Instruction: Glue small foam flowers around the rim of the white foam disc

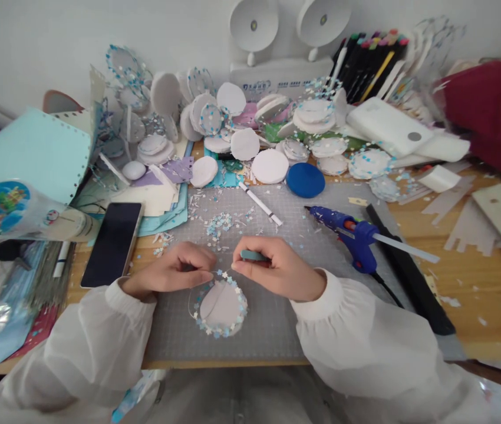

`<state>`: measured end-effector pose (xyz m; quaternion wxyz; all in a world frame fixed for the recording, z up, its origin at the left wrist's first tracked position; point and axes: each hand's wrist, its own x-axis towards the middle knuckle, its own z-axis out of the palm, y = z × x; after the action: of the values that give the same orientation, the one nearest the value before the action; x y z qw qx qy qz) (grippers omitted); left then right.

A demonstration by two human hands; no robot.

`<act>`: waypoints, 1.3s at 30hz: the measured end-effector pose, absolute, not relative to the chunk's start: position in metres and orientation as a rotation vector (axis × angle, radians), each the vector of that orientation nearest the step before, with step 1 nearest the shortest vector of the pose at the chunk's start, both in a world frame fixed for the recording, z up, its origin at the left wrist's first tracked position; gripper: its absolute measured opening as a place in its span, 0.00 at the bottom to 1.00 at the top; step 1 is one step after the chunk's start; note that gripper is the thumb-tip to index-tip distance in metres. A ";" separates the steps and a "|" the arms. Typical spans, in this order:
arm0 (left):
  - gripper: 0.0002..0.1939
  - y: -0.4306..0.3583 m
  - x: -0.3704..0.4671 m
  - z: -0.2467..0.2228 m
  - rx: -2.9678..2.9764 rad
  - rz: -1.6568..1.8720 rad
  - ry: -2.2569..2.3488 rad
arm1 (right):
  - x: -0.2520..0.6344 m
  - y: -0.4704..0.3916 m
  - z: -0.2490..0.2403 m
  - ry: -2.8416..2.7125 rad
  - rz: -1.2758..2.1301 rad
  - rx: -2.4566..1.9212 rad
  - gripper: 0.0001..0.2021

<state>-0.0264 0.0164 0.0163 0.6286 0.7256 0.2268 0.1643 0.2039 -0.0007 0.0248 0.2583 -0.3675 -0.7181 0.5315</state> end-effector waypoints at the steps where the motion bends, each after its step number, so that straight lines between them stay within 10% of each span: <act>1: 0.22 0.016 -0.027 0.016 1.663 0.374 0.520 | 0.204 -0.001 0.025 -1.929 1.449 -1.001 0.08; 39: 0.22 0.018 -0.029 0.013 1.688 0.361 0.480 | 0.197 -0.003 0.023 -2.077 1.371 -1.010 0.06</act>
<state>-0.0286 0.0177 0.0125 0.6249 0.7356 0.2090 0.1575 0.1968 -0.0031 0.0232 0.2261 -0.3662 -0.7534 0.4971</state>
